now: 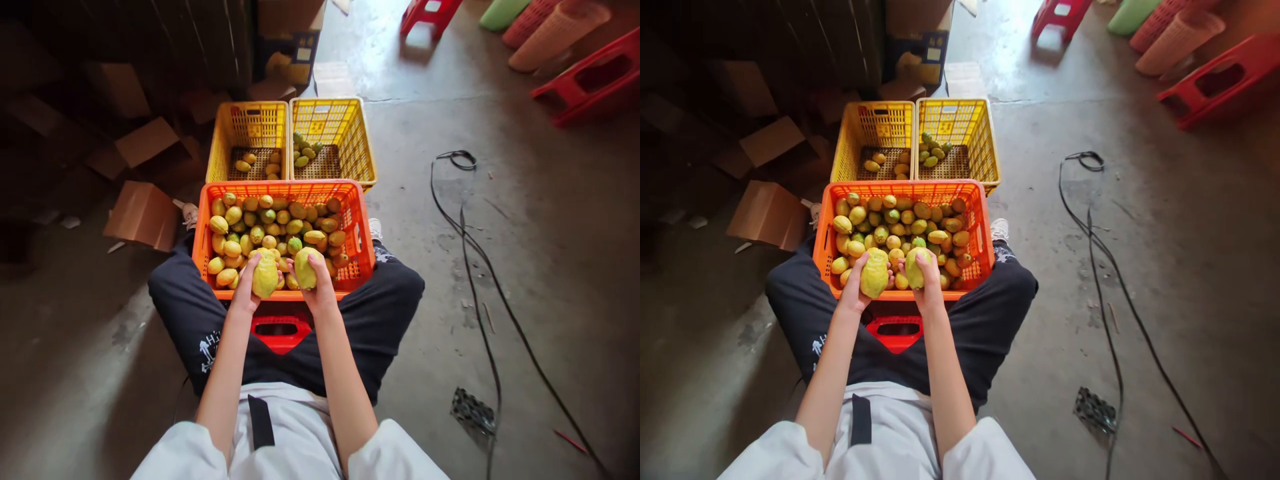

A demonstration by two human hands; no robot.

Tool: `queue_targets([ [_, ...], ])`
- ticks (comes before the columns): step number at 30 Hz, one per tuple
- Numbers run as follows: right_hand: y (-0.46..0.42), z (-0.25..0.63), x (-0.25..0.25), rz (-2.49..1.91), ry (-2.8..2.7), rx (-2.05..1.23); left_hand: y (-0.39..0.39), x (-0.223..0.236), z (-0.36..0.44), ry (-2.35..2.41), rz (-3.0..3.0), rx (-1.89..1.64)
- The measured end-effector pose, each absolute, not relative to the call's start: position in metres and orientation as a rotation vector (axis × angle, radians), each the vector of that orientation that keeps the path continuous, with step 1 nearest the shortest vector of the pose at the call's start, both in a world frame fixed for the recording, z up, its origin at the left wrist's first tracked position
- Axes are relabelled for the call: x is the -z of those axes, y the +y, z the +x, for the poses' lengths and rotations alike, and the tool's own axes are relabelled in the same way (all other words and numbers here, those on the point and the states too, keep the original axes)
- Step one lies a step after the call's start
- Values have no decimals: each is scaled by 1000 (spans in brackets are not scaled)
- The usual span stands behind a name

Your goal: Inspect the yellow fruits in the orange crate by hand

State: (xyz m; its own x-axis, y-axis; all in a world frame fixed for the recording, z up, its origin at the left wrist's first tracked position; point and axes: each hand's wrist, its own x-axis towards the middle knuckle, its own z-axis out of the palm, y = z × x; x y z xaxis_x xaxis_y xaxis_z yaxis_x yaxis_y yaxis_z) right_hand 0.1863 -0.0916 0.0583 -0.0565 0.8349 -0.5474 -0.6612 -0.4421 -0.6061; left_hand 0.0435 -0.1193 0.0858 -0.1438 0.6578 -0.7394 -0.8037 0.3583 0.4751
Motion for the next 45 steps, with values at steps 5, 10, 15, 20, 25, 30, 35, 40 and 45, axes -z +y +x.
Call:
queue_targets([
  [5, -60, 197, -62, -1079, -248, -1806, -100, -109, 43, 1145, -172, -1284],
  [10, -23, 195, -94, -1214, -350, -1747, -72, -142, 40, 1121, -106, -1364],
  [15, -36, 178, -128, -1070, -270, -1657, -74, -161, 40, 1108, -63, -1471],
  [20, -69, 166, -138, -1021, -86, -1727, -92, -161, 50, 1083, -110, -1477],
  [25, -83, 164, -141, -954, -143, -1671, -102, -152, 60, 1037, -173, -1515],
  [30, -82, 171, -136, -991, -111, -1642, -112, -135, 58, 957, -101, -1547],
  [35, -75, 179, -131, -1037, -23, -1659, -110, -134, 54, 941, -140, -1567],
  [40, -76, 175, -122, -1054, -75, -1685, -103, -145, 53, 935, -302, -1518],
  [45, -80, 168, -108, -1085, -133, -1599, -103, -151, 54, 1044, -352, -1539],
])
